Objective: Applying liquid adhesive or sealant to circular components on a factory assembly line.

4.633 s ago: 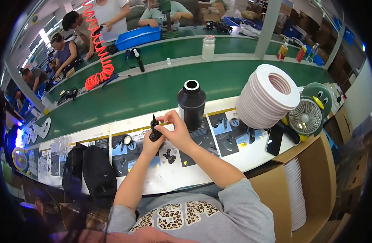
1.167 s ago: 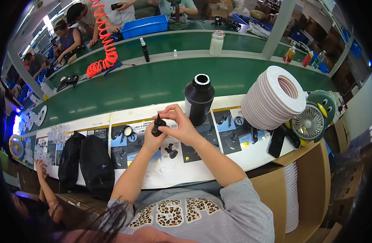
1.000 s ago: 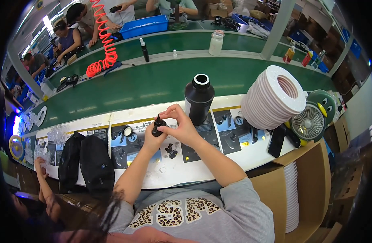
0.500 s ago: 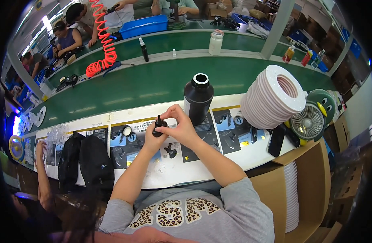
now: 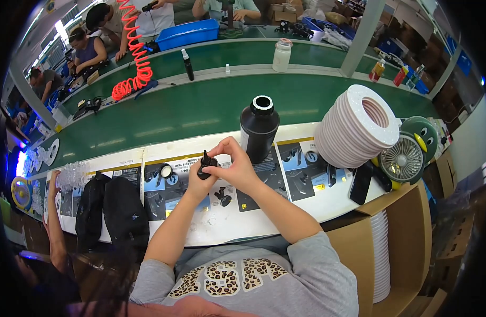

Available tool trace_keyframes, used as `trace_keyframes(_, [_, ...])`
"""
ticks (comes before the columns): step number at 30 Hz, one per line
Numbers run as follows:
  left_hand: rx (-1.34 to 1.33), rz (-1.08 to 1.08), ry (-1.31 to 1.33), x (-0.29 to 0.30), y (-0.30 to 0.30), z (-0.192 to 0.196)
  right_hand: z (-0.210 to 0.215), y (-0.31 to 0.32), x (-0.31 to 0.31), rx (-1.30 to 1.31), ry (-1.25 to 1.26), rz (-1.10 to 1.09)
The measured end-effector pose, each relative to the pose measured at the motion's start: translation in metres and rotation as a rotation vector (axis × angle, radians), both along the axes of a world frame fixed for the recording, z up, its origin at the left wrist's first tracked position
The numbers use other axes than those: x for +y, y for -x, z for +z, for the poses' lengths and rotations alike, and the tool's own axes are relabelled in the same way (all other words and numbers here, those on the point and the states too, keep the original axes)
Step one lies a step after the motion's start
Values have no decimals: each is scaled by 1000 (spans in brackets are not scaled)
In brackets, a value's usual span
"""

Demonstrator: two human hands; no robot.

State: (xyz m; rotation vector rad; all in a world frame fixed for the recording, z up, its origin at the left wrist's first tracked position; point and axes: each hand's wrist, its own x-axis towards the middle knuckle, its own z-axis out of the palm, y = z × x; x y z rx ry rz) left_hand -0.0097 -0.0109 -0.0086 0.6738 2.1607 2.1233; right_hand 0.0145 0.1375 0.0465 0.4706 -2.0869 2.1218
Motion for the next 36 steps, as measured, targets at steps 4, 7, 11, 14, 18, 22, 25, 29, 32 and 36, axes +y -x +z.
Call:
trace_keyframes(4, [16, 20, 13, 2, -4, 6, 6, 0, 0, 38, 0, 13])
trace_keyframes(7, [8, 4, 4, -3, 0, -6, 13, 0, -1, 29, 49, 83])
trace_keyframes(11, [8, 12, -23, 2, -2, 2, 6, -1, 2, 37, 15, 78])
trace_keyframes(14, [34, -4, 11, 1, -2, 4, 9, -6, -1, -15, -71, -26])
trace_keyframes(18, [31, -23, 41, -1, 1, -1, 11, 1, 3, 49, -108, 29])
trace_keyframes(22, [-18, -29, -26, 2, -1, 2, 6, 5, 5, 83, -29, 99])
trace_keyframes(25, [7, -20, 10, 2, -4, 5, 1, 2, 3, 40, -27, 17])
trace_keyframes(29, [52, 33, 14, 4, -4, 2, 10, -7, -6, 43, -9, -46])
trace_keyframes(32, [39, 94, 45, 6, -6, 4, 5, -7, -9, 27, 48, -91])
trace_keyframes(36, [43, 150, 39, 11, -8, 10, 0, -5, -10, 51, -1, -173])
